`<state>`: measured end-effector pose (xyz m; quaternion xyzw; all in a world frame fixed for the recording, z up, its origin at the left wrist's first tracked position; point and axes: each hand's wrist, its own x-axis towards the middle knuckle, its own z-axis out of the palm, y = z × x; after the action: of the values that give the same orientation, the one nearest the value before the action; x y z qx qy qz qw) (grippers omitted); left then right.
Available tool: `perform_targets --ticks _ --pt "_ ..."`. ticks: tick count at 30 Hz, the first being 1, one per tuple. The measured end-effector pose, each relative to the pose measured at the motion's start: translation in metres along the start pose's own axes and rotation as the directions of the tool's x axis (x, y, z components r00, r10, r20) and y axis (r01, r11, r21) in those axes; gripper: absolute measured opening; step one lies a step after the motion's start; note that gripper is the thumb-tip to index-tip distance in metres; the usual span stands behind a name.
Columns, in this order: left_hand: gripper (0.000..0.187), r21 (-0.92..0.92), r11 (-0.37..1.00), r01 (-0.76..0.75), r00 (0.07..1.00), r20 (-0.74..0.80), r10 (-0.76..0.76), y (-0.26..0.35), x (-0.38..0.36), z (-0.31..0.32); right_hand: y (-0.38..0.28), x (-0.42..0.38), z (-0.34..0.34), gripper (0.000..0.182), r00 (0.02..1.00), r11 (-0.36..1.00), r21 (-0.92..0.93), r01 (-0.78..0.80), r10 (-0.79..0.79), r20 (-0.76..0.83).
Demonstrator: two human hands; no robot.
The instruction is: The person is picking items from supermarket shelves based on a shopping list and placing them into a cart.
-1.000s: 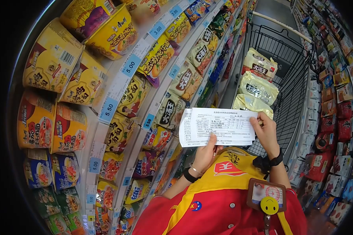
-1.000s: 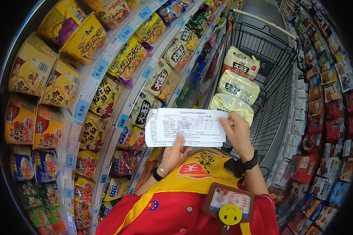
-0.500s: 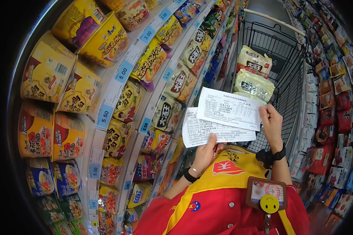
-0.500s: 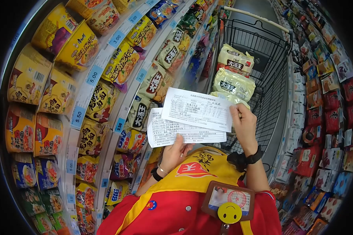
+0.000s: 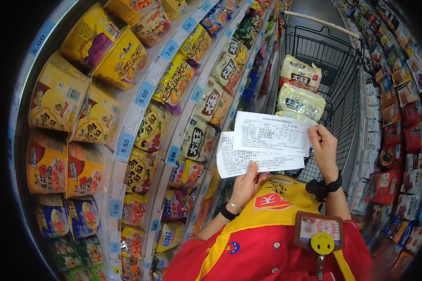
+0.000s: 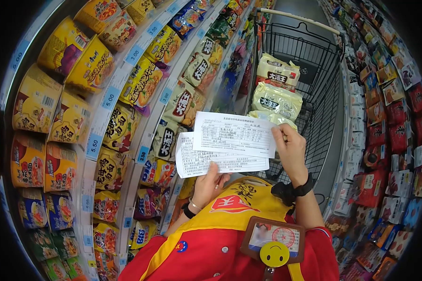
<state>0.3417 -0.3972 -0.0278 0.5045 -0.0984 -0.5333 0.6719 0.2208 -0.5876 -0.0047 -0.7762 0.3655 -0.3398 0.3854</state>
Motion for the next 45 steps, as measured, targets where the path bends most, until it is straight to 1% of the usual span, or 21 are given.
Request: perform_targets --ticks 5,8,11,12,14,16,20,22,23,26,29,35,38,40,41,43,45 --pt "0.042 -0.004 1.0 0.022 1.0 -0.012 -0.022 -0.001 0.001 -0.002 0.0 -0.001 -0.001 0.018 1.0 1.0 0.01 -0.008 0.008 -0.001" --pt "0.041 -0.016 0.999 0.029 0.999 -0.028 -0.03 -0.002 0.001 -0.002 0.001 0.003 -0.005 0.018 0.996 0.998 -0.056 0.032 -0.037 -0.087" --pt "0.041 -0.051 0.999 0.006 0.999 -0.038 -0.008 -0.005 0.002 -0.006 0.02 0.017 -0.02 0.019 0.947 0.984 -0.166 -0.066 0.009 -0.322" --pt "0.041 -0.078 0.997 0.004 1.0 -0.031 -0.006 -0.004 0.002 -0.006 0.022 0.02 -0.027 0.02 0.933 0.975 -0.18 -0.13 0.059 -0.355" --pt "0.042 -0.133 0.991 0.008 1.0 -0.021 -0.011 -0.001 0.002 -0.004 0.032 0.025 -0.028 0.022 0.902 0.982 -0.16 -0.097 0.019 -0.431" --pt "0.042 -0.188 0.982 0.03 0.999 -0.015 -0.033 0.004 0.001 0.001 0.031 0.02 -0.023 0.02 0.951 0.989 -0.121 -0.088 0.047 -0.306" --pt "0.041 -0.247 0.969 -0.001 0.999 0.049 0.013 0.001 0.007 0.0 0.029 0.006 0.001 0.015 0.997 0.997 -0.063 -0.047 0.043 -0.06" --pt "0.04 -0.28 0.96 -0.003 0.996 0.09 0.029 -0.001 0.011 -0.003 0.031 0.001 0.015 0.012 0.999 0.996 0.093 -0.018 0.015 0.033" --pt "0.039 -0.285 0.959 -0.001 0.996 0.083 0.025 -0.001 0.011 -0.003 0.03 0.0 0.019 0.012 0.997 0.985 0.17 -0.008 -0.005 0.077" --pt "0.038 -0.301 0.954 0.0 0.997 0.076 0.024 -0.001 0.011 -0.003 0.013 -0.004 0.022 0.016 0.962 0.906 0.384 -0.177 0.078 0.26" --pt "0.037 -0.31 0.951 -0.015 0.996 0.075 0.04 0.0 0.011 -0.005 0.009 -0.001 0.018 0.021 0.928 0.923 0.329 -0.2 0.071 0.367" --pt "0.037 -0.315 0.948 -0.045 0.997 0.044 0.062 -0.003 0.011 -0.009 0.009 0.001 0.014 0.022 0.89 0.912 0.273 -0.307 0.173 0.422" --pt "0.037 -0.322 0.945 -0.047 0.998 0.024 0.058 -0.003 0.011 -0.009 0.006 0.001 0.014 0.018 0.912 0.941 0.223 -0.253 0.155 0.38" --pt "0.038 -0.337 0.939 -0.065 0.998 0.003 0.07 -0.002 0.01 -0.01 0.011 0.003 0.012 0.018 0.938 0.974 0.124 -0.19 0.143 0.317" --pt "0.039 -0.371 0.923 -0.107 0.994 -0.038 0.1 0.001 0.009 -0.01 0.013 0.004 0.011 0.019 0.949 0.984 0.072 -0.16 0.133 0.284" --pt "0.04 -0.431 0.883 -0.187 0.982 -0.116 0.151 0.009 0.009 -0.011 0.018 0.005 0.011 0.022 0.967 0.98 0.122 -0.157 0.127 0.223" --pt "0.041 -0.46 0.86 -0.221 0.975 -0.122 0.186 0.015 0.008 -0.018 0.02 0.005 0.008 0.024 0.974 0.978 0.135 -0.156 0.13 0.184"
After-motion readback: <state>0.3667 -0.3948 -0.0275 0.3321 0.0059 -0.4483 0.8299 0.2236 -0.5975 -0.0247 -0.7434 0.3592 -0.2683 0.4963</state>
